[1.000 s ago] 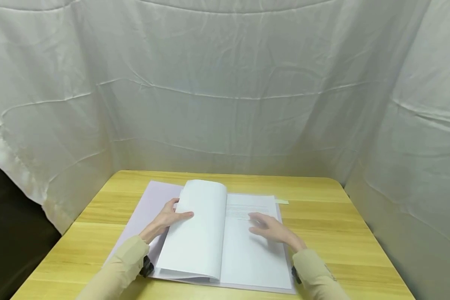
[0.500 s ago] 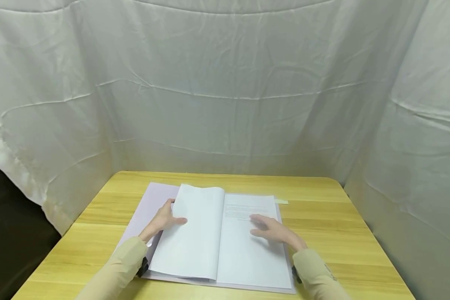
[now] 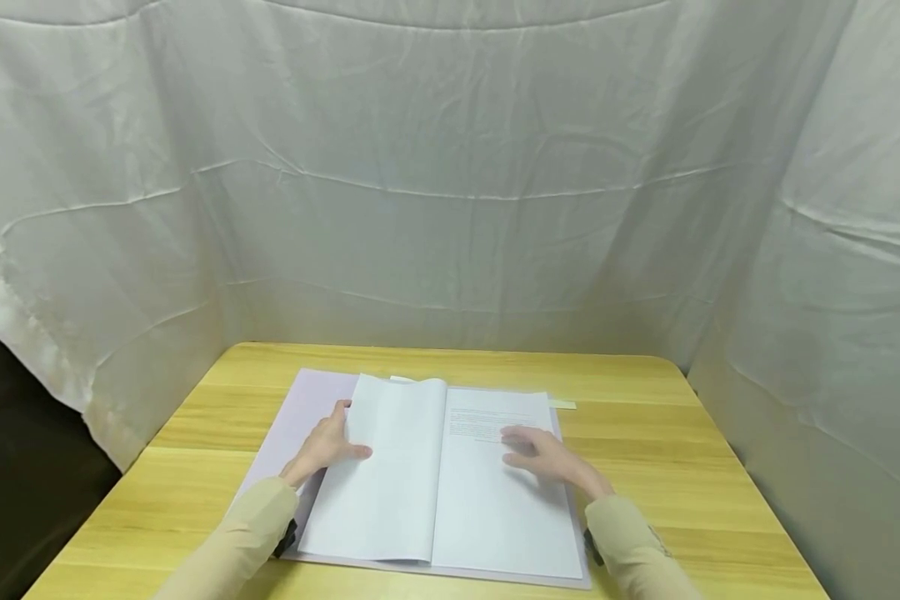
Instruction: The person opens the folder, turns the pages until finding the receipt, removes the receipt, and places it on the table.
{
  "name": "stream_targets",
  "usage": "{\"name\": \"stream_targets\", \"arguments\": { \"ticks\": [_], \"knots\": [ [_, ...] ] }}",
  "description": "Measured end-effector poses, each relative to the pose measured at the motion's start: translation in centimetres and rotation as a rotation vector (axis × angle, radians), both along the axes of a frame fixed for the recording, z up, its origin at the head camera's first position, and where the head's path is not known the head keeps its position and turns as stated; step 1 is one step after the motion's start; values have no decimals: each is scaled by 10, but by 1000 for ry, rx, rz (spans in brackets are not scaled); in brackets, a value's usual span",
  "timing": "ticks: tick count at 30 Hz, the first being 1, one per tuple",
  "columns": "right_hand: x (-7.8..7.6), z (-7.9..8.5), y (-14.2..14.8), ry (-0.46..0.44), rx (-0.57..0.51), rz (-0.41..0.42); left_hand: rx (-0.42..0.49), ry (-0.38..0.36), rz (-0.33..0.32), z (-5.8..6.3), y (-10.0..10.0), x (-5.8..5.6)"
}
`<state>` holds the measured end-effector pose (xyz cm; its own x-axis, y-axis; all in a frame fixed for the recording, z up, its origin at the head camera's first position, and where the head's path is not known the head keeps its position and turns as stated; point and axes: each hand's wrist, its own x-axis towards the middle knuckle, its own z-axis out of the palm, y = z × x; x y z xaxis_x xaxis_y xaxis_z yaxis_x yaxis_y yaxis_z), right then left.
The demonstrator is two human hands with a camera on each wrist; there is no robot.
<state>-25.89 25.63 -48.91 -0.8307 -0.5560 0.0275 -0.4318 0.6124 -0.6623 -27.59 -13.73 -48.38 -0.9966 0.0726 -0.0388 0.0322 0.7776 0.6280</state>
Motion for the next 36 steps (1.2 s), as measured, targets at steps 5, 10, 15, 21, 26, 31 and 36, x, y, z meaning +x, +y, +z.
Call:
{"name": "stream_targets", "arguments": {
  "ticks": [5,10,15,21,26,31,36],
  "knots": [
    [-8,-2,3,12,-43,-16,-18,11,-4,-3,1,-1],
    [-20,-4,8,35,-67,-61,-40,70,-18,-5,2,-1],
    [-30,-6,12,46,-65,-127,-58,106,-39,-6,2,-2],
    [-41,-10,16,59,-49,-199,20,80,-121,-9,2,-4],
    [-48,-13,16,95,-19,-242,94,23,-203,-12,2,-3],
    [-53,-13,18,113,14,-269,108,-2,-272,-13,4,-3],
    [-57,-15,20,104,35,-301,105,-12,-360,-13,3,-2]
  ]
}}
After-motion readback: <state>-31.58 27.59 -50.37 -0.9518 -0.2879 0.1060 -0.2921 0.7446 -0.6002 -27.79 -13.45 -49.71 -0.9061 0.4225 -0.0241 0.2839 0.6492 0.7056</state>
